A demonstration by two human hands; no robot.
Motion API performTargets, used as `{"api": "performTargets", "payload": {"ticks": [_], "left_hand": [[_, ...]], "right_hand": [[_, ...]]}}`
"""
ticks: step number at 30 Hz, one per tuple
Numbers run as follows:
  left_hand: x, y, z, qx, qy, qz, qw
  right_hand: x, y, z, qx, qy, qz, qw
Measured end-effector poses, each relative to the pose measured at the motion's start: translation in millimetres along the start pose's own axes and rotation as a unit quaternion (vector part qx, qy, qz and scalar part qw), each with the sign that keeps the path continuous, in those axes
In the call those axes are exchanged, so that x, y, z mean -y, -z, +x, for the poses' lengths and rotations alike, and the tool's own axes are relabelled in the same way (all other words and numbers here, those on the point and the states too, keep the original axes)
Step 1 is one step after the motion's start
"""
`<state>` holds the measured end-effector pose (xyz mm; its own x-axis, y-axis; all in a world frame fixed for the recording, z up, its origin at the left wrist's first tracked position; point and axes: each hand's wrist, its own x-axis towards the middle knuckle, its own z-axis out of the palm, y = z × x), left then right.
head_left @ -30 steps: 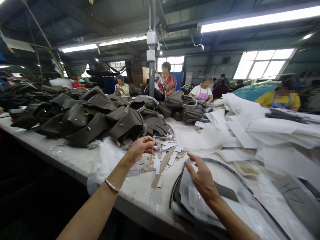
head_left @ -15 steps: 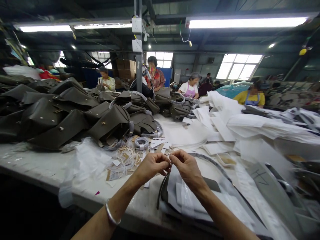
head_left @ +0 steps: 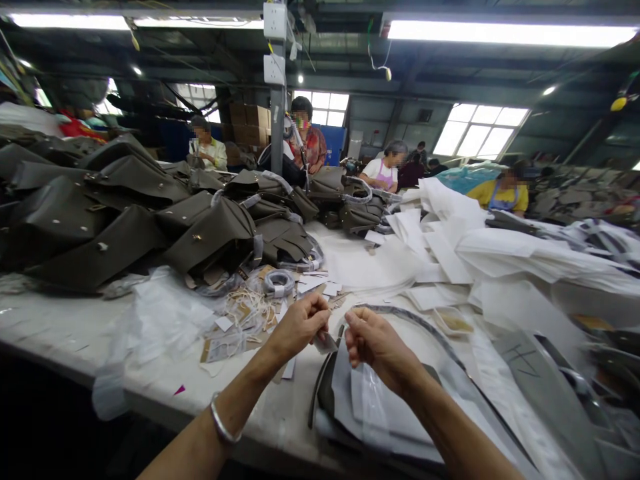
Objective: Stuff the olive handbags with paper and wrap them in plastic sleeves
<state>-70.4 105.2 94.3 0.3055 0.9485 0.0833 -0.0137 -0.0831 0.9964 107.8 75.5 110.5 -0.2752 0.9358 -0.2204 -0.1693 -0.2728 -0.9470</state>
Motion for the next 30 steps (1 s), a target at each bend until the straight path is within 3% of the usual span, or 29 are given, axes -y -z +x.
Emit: {"api": "performTargets", "payload": {"ticks": [2, 4, 9, 12, 14, 17, 19, 21, 24, 26, 30], "left_hand": [[-1.2, -0.6, 7.0, -0.001, -0.015, -0.014, 1.0], [-1.6, -2.9, 15.2, 0.006, -0.023, -0.037, 0.999], [-3.3, -12.9, 36.0, 0.064, -0.007, -0.125, 0.99], [1.3, -14.5, 46.8, 0.099, -0.014, -0.142, 0.985], [14.2, -12.3, 54.0, 0.073, -0.022, -0.089, 0.993], [47.5, -8.5, 63.3, 0.026, 0.007, 0.021, 0.999], [70.0, -9.0, 66.3, 0.019, 0.028, 0.084, 0.996], [85.2, -12.4, 66.2, 0.015, 0.027, 0.15, 0.988], [91.8, -20.2, 62.7, 0.018, 0.011, 0.228, 0.973], [90.2, -24.3, 60.5, 0.024, 0.006, 0.264, 0.964], [86.9, -26.1, 60.0, 0.037, 0.009, 0.299, 0.953]], "right_hand": [[1.4, 4.3, 0.6, 0.026, -0.022, -0.071, 0.997], [6.1, 8.8, 0.6, 0.034, -0.001, -0.109, 0.993], [28.9, 15.8, 2.8, -0.084, 0.196, -0.157, 0.964], [48.1, 24.7, 3.8, -0.138, 0.28, -0.09, 0.946], [63.9, 36.9, 1.1, -0.151, 0.284, -0.02, 0.947], [86.7, 61.1, -5.1, -0.186, 0.255, -0.028, 0.949], [94.0, 76.4, -4.3, -0.21, 0.208, -0.129, 0.947], [89.1, 88.0, 4.6, -0.199, 0.119, -0.273, 0.933], [59.9, 97.7, 30.7, -0.131, -0.054, -0.454, 0.88], [33.5, 100.0, 51.1, -0.076, -0.137, -0.497, 0.854], [-8.5, 99.0, 84.5, 0.009, -0.196, -0.469, 0.861]]}}
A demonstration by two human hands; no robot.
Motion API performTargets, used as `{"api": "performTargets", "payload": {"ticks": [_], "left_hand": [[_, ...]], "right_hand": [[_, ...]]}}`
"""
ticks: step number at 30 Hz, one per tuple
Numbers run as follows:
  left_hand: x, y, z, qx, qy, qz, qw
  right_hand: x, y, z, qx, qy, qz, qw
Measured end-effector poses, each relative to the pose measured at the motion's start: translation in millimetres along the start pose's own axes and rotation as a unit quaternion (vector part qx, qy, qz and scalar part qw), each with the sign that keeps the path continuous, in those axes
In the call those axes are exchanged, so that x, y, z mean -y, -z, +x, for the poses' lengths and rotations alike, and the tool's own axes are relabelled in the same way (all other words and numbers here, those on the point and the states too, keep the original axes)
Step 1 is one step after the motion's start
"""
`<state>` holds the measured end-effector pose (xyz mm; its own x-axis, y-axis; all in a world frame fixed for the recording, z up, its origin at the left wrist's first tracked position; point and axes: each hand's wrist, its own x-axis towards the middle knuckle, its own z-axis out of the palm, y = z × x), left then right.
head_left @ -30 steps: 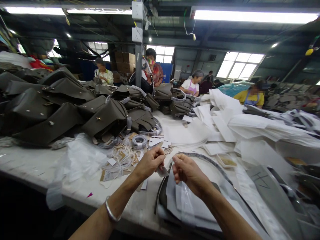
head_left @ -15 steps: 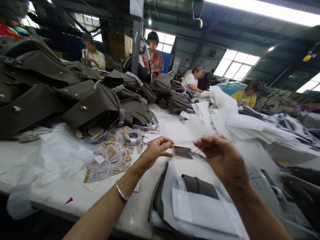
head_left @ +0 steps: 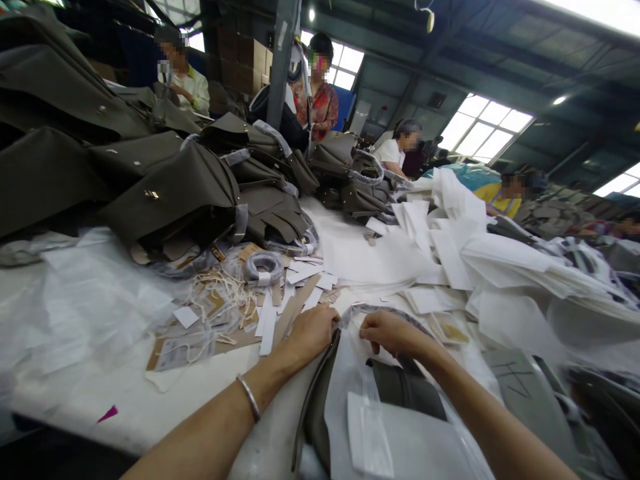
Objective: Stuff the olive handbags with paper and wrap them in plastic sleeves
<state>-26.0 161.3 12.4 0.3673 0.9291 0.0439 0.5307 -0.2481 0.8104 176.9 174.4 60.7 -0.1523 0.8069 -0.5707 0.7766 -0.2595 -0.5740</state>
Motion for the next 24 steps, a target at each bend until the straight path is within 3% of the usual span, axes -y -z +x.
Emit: {"api": "performTargets", "payload": {"ticks": [5, 10, 14, 19, 24], "left_hand": [[3.9, 1.4, 3.5, 0.001, -0.003, -0.018, 1.0], [5.4, -0.6, 7.3, -0.014, -0.025, -0.08, 0.996], [2.7, -5.0, 8.6, -0.021, -0.005, -0.126, 0.992], [1.5, -4.6, 9.1, -0.007, 0.017, -0.135, 0.991], [0.6, 4.0, 6.0, -0.023, 0.038, -0.063, 0.997]], "right_hand": [[-1.8, -13.9, 22.4, 0.093, 0.023, 0.117, 0.988], [-6.1, -18.6, 21.0, 0.155, 0.051, 0.24, 0.957], [-6.3, -19.2, 17.3, 0.193, 0.077, 0.287, 0.935], [-8.2, -13.9, 17.7, 0.192, 0.082, 0.294, 0.933], [-8.3, -11.0, 15.9, 0.175, 0.077, 0.249, 0.95]]}}
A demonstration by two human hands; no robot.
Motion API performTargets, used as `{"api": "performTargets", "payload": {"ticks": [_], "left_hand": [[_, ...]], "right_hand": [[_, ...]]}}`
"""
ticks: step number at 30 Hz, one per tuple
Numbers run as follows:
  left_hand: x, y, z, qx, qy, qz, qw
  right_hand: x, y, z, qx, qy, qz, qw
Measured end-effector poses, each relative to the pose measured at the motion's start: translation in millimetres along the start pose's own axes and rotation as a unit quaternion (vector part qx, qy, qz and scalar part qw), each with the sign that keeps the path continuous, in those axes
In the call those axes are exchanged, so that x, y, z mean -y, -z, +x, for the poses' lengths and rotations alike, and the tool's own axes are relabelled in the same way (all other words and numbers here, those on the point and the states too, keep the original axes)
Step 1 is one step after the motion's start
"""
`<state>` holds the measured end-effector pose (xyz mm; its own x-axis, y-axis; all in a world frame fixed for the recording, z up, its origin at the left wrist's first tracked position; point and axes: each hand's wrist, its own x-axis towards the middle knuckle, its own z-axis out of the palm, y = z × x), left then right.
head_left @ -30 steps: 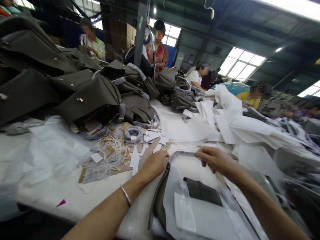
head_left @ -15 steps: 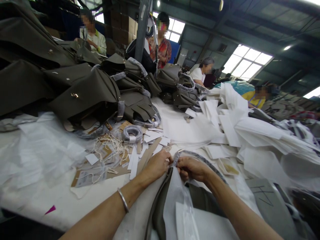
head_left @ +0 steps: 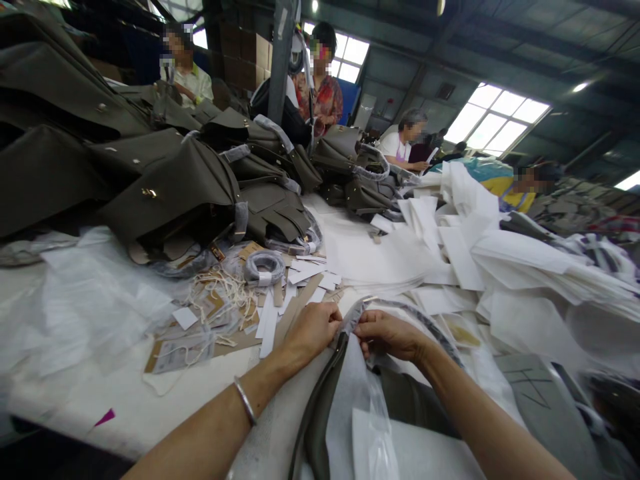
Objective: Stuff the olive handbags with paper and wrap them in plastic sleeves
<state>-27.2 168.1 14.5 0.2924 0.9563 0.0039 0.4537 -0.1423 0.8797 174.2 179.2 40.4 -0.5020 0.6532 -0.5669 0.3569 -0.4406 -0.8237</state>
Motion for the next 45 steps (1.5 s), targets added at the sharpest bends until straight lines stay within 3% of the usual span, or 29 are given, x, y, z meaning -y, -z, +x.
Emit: {"api": "performTargets", "payload": {"ticks": [3, 6, 7, 11, 12, 16, 20, 24, 27, 30, 32, 34, 38, 41, 45], "left_hand": [[-1.3, 2.6, -2.5, -0.015, -0.001, 0.044, 0.999], [-0.7, 1.4, -3.0, -0.018, -0.005, 0.057, 0.998], [-0.2, 0.9, -2.4, -0.019, -0.005, 0.054, 0.998], [2.9, 1.9, 1.6, -0.012, 0.01, 0.009, 1.0], [3.6, 2.9, 2.5, -0.006, 0.016, -0.008, 1.0], [6.3, 4.6, 4.6, 0.022, 0.033, -0.089, 0.995], [6.0, 2.8, 4.0, 0.035, 0.049, -0.182, 0.982], [1.6, 5.1, 1.0, 0.035, 0.07, -0.272, 0.959], [-1.5, 8.4, -0.2, 0.032, 0.08, -0.319, 0.944], [-2.2, 8.4, 0.6, 0.026, 0.082, -0.349, 0.933], [-1.3, 6.2, 1.6, 0.023, 0.082, -0.36, 0.929], [0.4, 3.1, 2.5, 0.021, 0.082, -0.367, 0.926], [4.0, -0.3, 3.2, 0.015, 0.087, -0.371, 0.925], [5.2, 1.6, 4.1, 0.003, 0.102, -0.372, 0.923], [7.1, 4.0, 7.5, -0.006, 0.126, -0.383, 0.915]], "right_hand": [[4.4, -5.5, -4.6, -0.05, 0.007, -0.175, 0.983], [8.8, -13.7, -10.7, -0.127, 0.027, -0.333, 0.934], [9.4, -16.1, -12.7, -0.151, 0.036, -0.37, 0.916], [6.1, -19.5, -19.1, -0.216, 0.039, -0.556, 0.802], [4.1, -18.9, -20.5, -0.226, 0.034, -0.574, 0.786], [-4.6, -16.2, -25.8, -0.254, 0.044, -0.587, 0.767], [-8.7, -18.7, -30.6, -0.241, 0.069, -0.603, 0.757], [-3.2, -20.2, -38.4, -0.223, 0.064, -0.592, 0.772], [3.3, -19.0, -45.8, -0.256, 0.052, -0.522, 0.812], [7.4, -20.0, -46.9, -0.307, 0.065, -0.333, 0.889], [9.1, -23.9, -41.3, -0.307, 0.09, -0.174, 0.931], [10.5, -30.0, -31.5, -0.28, 0.125, -0.038, 0.951], [11.3, -40.9, -9.1, -0.237, 0.148, 0.135, 0.951], [9.0, -41.5, 0.5, -0.228, 0.141, 0.148, 0.952], [9.4, -36.3, 0.9, -0.188, 0.139, 0.027, 0.972]]}}
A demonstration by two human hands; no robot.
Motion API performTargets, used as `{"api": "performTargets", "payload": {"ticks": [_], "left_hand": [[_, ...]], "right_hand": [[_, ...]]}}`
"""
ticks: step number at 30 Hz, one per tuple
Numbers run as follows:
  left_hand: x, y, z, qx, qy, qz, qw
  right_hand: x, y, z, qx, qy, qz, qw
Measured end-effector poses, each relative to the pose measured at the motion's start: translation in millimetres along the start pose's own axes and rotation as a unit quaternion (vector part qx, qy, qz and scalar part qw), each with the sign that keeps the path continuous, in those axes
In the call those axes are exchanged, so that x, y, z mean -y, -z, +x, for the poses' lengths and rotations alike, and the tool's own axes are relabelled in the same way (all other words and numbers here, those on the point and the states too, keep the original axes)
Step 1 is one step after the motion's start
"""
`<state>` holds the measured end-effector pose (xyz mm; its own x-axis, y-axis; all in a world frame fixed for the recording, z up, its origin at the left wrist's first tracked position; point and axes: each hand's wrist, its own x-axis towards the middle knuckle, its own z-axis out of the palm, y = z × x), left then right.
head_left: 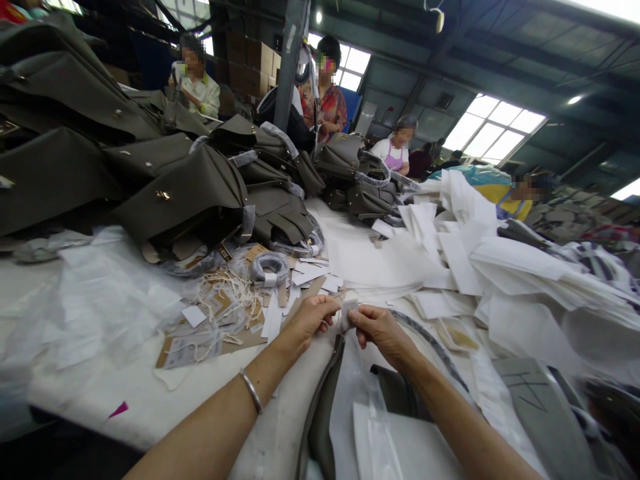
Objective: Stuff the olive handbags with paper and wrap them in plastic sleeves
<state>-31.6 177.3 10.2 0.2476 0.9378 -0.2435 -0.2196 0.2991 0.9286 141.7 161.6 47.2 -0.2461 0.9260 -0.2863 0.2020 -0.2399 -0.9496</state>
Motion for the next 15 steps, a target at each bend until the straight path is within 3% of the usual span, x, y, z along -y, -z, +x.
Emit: {"api": "performTargets", "payload": {"ticks": [6, 10, 15], "left_hand": [[-1.0, 0.5, 1.4, -0.008, -0.008, 0.038, 0.999], [-10.5, -2.2, -7.9, -0.025, -0.096, 0.113, 0.989], [-17.2, -8.1, -21.1, -0.017, -0.198, 0.2, 0.959]], "right_hand": [[14.9, -1.1, 7.1, 0.07, -0.06, -0.163, 0.982], [17.1, -8.7, 19.0, 0.054, -0.089, -0.195, 0.975], [11.8, -17.9, 21.9, -0.018, -0.079, -0.181, 0.98]]}}
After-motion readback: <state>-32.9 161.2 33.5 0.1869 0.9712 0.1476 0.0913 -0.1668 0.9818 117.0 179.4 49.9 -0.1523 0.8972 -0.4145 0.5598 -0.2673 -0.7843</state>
